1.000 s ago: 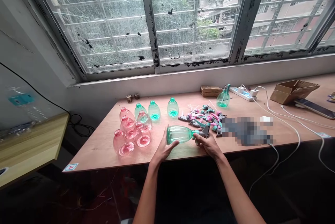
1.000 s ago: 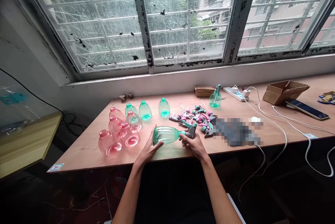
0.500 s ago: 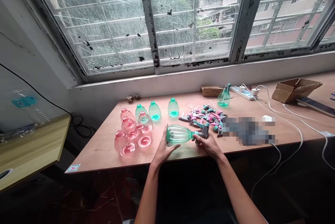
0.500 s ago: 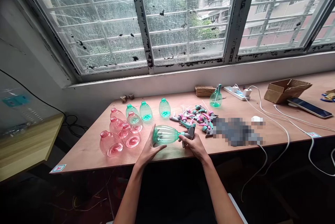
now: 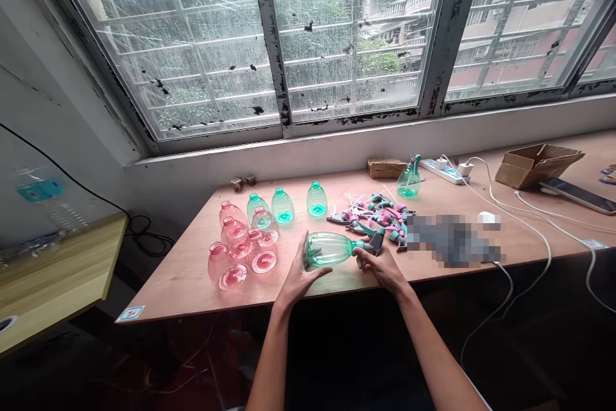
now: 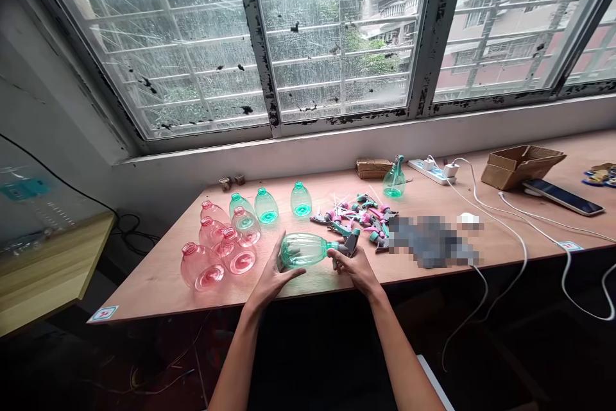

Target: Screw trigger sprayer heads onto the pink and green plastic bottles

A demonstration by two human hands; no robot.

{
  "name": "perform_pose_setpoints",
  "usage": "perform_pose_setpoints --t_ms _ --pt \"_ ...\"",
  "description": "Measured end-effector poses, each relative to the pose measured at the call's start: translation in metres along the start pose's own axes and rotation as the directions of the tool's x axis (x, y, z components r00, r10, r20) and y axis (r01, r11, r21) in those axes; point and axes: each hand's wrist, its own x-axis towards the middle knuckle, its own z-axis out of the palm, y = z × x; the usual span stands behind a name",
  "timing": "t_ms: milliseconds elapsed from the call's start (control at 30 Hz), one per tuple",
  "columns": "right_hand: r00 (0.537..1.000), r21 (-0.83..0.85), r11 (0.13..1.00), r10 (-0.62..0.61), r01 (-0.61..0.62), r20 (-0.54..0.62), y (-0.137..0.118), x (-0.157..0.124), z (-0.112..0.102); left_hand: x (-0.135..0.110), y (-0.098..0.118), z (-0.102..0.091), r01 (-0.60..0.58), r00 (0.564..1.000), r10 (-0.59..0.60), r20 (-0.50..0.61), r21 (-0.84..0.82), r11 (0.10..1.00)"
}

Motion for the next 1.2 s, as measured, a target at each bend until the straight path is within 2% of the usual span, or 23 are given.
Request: perform_pose_setpoints --t_ms 200,333,533,700,833,1067,1200 --pt "0.999 0.023 1.0 -0.002 0.003 -0.035 0.004 0.001 -0.001 0.0 0.007 -0.001 0.049 0.998 -0.049 -0.026 -0.004 0.999" --pt "0.999 0.01 1.0 -0.026 0.026 -0.036 0.004 0.001 -0.001 -0.001 0.017 0.0 0.05 0.999 -0.05 0.016 0.005 0.999" --pt "0.999 -0.006 1.0 -0.029 0.028 -0.04 0.004 0.001 0.0 -0.004 0.011 -0.001 0.024 0.997 -0.023 0.07 -0.017 1.0" --pt "1.0 -0.002 1.0 -0.009 0.009 -0.022 0.004 -0.001 0.001 -0.004 0.015 -0.002 0.056 0.998 -0.056 -0.005 0.037 0.998" --pt "0.999 0.009 1.0 -0.019 0.019 -0.033 0.006 -0.001 0.0 -0.003 0.017 -0.001 0.048 0.999 -0.048 0.014 0.018 0.999" --pt "0.997 0.023 0.999 -0.044 0.045 -0.056 0.007 0.003 0.002 -0.004 0.009 0.0 0.054 0.997 -0.049 0.064 -0.082 0.995" --pt "0.998 0.021 0.999 -0.041 0.042 -0.048 0.007 0.002 0.001 -0.003 0.011 -0.001 0.047 0.999 -0.046 0.021 -0.046 0.998"
